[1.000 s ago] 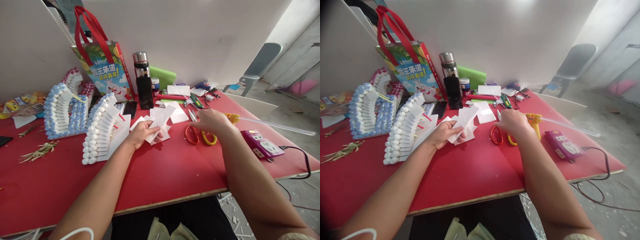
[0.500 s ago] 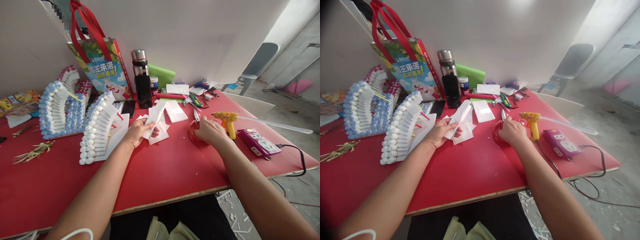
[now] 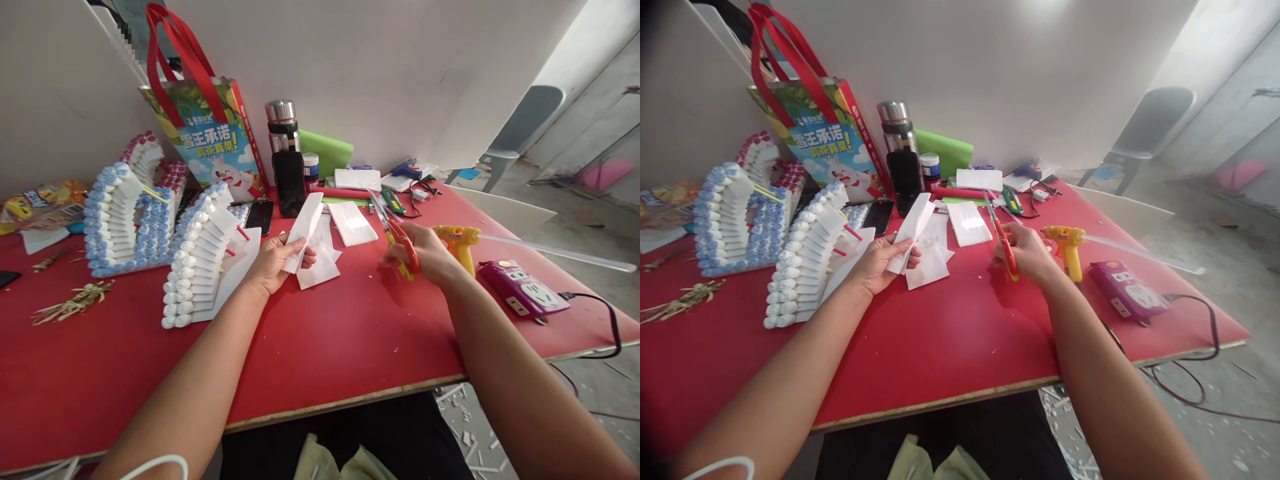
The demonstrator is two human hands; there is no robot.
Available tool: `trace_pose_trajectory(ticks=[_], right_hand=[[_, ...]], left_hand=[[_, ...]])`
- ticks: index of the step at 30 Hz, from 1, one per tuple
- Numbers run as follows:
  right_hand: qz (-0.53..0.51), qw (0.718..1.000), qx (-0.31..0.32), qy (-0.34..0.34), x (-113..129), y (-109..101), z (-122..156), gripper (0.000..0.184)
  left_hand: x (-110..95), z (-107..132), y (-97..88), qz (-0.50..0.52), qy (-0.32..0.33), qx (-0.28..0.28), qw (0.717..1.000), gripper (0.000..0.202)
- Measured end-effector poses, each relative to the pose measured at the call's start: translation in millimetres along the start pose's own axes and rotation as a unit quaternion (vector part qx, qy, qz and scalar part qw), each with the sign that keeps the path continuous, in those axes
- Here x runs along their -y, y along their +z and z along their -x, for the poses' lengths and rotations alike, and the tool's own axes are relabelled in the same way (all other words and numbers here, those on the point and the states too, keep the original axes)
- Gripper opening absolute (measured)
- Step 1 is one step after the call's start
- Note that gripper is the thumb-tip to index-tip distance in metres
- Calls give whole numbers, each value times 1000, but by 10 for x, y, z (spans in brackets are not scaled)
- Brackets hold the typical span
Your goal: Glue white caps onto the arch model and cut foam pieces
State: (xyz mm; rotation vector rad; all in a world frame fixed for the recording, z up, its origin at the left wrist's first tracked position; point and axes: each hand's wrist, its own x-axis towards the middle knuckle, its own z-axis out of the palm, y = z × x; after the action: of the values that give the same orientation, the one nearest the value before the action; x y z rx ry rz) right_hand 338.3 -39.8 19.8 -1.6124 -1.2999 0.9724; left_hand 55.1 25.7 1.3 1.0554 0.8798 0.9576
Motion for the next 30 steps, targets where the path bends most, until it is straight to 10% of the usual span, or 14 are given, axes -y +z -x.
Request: trace_pose_trajectory(ticks=[15, 30], right_hand=[[70, 960, 261, -73, 159, -65, 120, 54], [60, 942, 321, -70, 247, 27, 123, 59]], left_hand=[[-36, 55, 99, 33, 8, 28, 999, 24], [29, 109, 209, 0, -22, 70, 997, 25]])
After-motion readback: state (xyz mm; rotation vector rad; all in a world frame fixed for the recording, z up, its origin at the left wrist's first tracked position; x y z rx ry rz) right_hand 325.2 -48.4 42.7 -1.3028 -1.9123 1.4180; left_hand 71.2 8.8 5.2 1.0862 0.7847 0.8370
